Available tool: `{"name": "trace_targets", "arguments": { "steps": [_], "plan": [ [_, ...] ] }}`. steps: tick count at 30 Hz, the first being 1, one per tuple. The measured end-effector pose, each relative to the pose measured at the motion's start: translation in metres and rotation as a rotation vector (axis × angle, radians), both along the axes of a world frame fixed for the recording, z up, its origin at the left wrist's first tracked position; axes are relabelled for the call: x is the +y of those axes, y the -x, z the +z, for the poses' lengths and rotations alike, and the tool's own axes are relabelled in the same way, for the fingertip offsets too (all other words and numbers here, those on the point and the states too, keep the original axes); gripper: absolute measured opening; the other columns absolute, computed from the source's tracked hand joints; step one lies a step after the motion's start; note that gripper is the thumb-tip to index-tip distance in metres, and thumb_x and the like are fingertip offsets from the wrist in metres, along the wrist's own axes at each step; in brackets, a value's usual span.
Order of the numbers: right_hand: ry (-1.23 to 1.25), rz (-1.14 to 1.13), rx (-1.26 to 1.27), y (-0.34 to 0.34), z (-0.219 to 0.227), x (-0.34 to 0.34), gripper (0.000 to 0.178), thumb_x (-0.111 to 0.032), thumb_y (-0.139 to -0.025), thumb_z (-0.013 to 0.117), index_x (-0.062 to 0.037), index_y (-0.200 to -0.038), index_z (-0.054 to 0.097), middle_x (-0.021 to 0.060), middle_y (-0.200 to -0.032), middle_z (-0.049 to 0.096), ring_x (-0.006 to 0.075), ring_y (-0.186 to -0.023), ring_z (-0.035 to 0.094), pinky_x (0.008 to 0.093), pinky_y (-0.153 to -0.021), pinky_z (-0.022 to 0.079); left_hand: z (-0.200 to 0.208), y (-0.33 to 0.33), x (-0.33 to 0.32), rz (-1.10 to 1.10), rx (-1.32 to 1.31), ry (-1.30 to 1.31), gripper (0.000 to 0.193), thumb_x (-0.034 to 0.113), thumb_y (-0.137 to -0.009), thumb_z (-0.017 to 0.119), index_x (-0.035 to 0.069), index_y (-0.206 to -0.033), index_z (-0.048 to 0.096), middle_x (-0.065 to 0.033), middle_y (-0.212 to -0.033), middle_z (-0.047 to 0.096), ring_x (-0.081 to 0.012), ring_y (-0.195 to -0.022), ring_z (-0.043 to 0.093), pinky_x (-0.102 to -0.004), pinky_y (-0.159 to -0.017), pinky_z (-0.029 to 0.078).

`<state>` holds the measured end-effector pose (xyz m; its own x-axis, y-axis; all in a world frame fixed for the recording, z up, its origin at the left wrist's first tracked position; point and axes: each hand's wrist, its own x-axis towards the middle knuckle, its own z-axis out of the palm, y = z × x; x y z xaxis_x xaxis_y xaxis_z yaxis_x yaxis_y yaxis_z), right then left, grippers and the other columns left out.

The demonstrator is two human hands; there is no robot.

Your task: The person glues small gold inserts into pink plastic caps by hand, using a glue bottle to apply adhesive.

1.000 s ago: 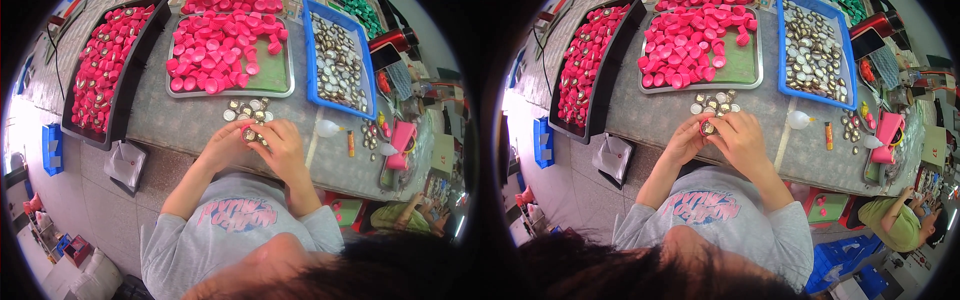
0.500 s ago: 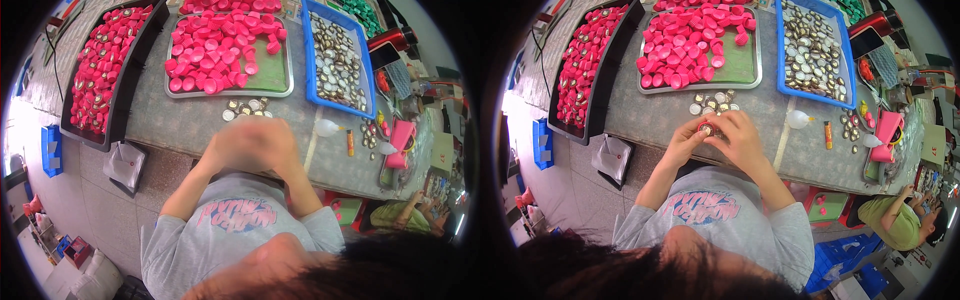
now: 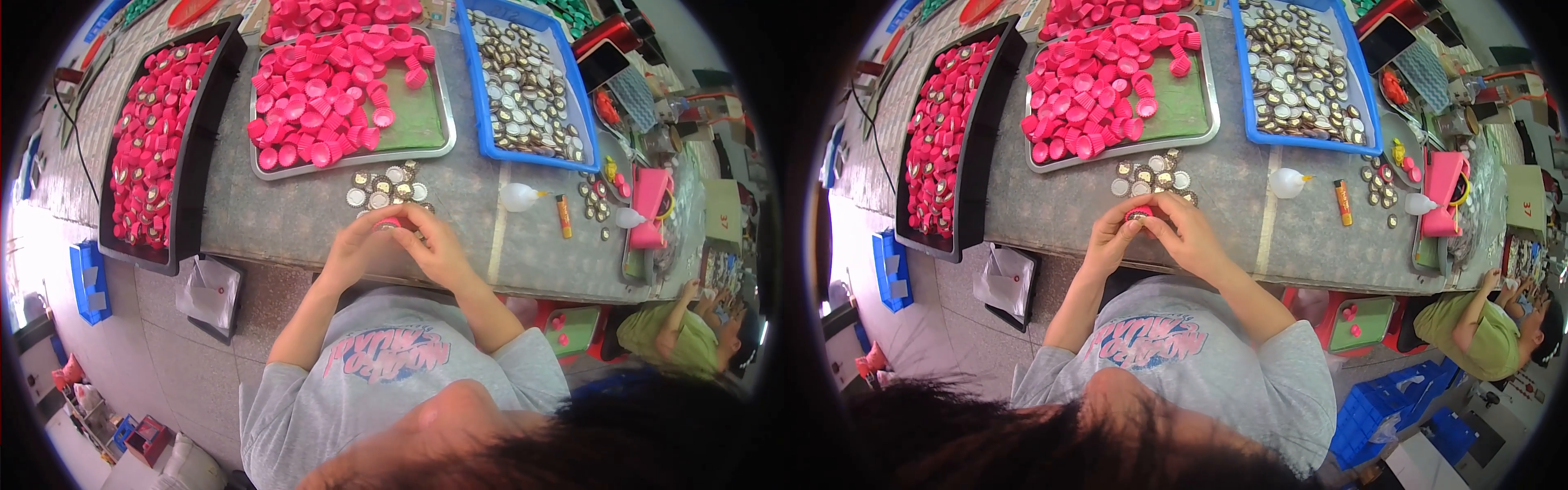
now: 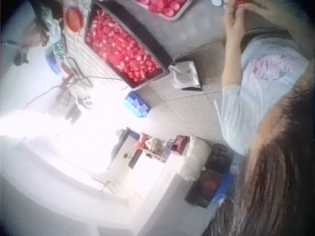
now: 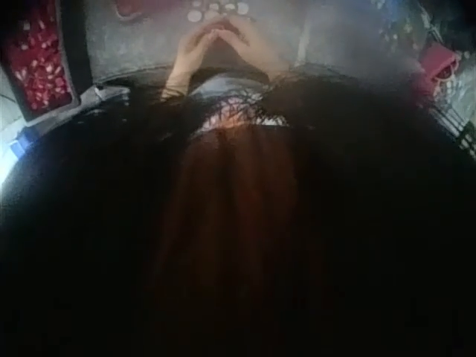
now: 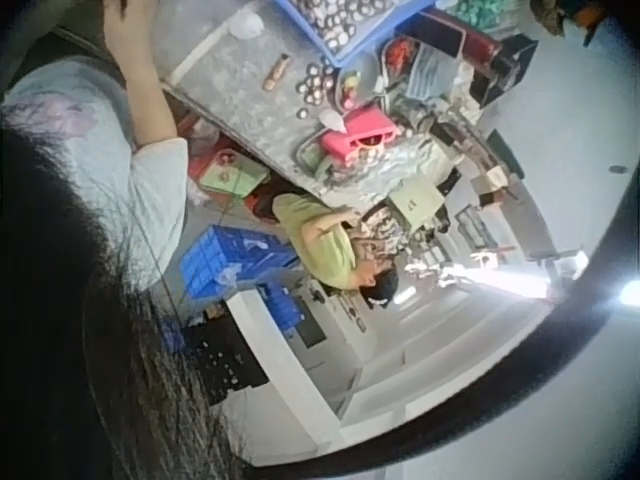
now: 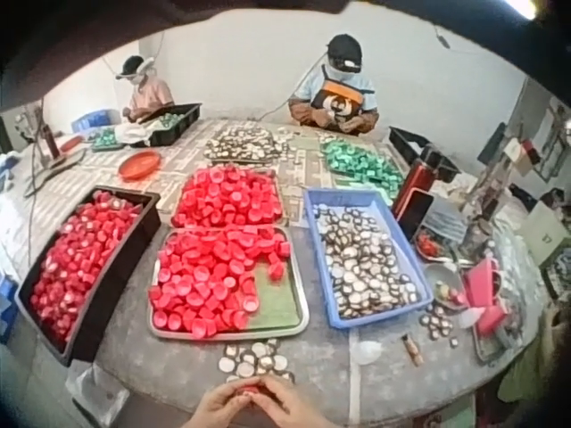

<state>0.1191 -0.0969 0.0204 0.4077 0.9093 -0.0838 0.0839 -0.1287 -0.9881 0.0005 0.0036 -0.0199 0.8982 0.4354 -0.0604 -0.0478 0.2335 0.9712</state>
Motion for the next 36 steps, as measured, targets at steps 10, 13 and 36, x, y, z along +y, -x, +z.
{"name": "trace_targets", "arguments": {
  "steps": [10, 13, 36],
  "plan": [
    [-0.182, 0.047, 0.198, -0.001, -0.012, 0.003, 0.025, -0.014, -0.078, 0.055, -0.0015, -0.099, 0.051, 0.0061, -0.090, 0.052, 0.0138, -0.082, 0.052, 0.0262, -0.072, 0.042, 0.013, 0.002, -0.002, 0.001, -0.118, -0.119, 0.041, -0.010, -0.070, 0.039, 0.000, -0.107, 0.049, -0.0098, -0.102, 0.055, -0.0172, -0.098, 0.050, -0.0293, -0.087, 0.036],
    [-0.153, 0.005, 0.243, -0.002, 0.003, 0.004, 0.024, -0.012, -0.077, 0.056, -0.0023, -0.099, 0.052, 0.0055, -0.091, 0.054, 0.0131, -0.081, 0.052, 0.0256, -0.073, 0.042, 0.015, 0.008, 0.017, 0.131, -0.079, -0.093, 0.032, -0.002, -0.076, 0.045, 0.002, -0.107, 0.049, -0.0111, -0.097, 0.057, -0.0176, -0.087, 0.054, -0.0300, -0.079, 0.042],
    [0.048, -0.783, -0.327, -0.083, -0.049, -0.069, 0.029, -0.016, -0.076, 0.059, -0.0054, -0.101, 0.050, 0.0055, -0.088, 0.052, 0.0134, -0.076, 0.051, 0.0226, -0.062, 0.039, 0.020, -0.018, 0.093, 0.396, 0.322, -1.200, 0.033, 0.013, -0.065, 0.066, 0.003, -0.092, 0.050, -0.0107, -0.090, 0.051, -0.0270, -0.083, 0.050, -0.0336, -0.072, 0.040]
  ]
}}
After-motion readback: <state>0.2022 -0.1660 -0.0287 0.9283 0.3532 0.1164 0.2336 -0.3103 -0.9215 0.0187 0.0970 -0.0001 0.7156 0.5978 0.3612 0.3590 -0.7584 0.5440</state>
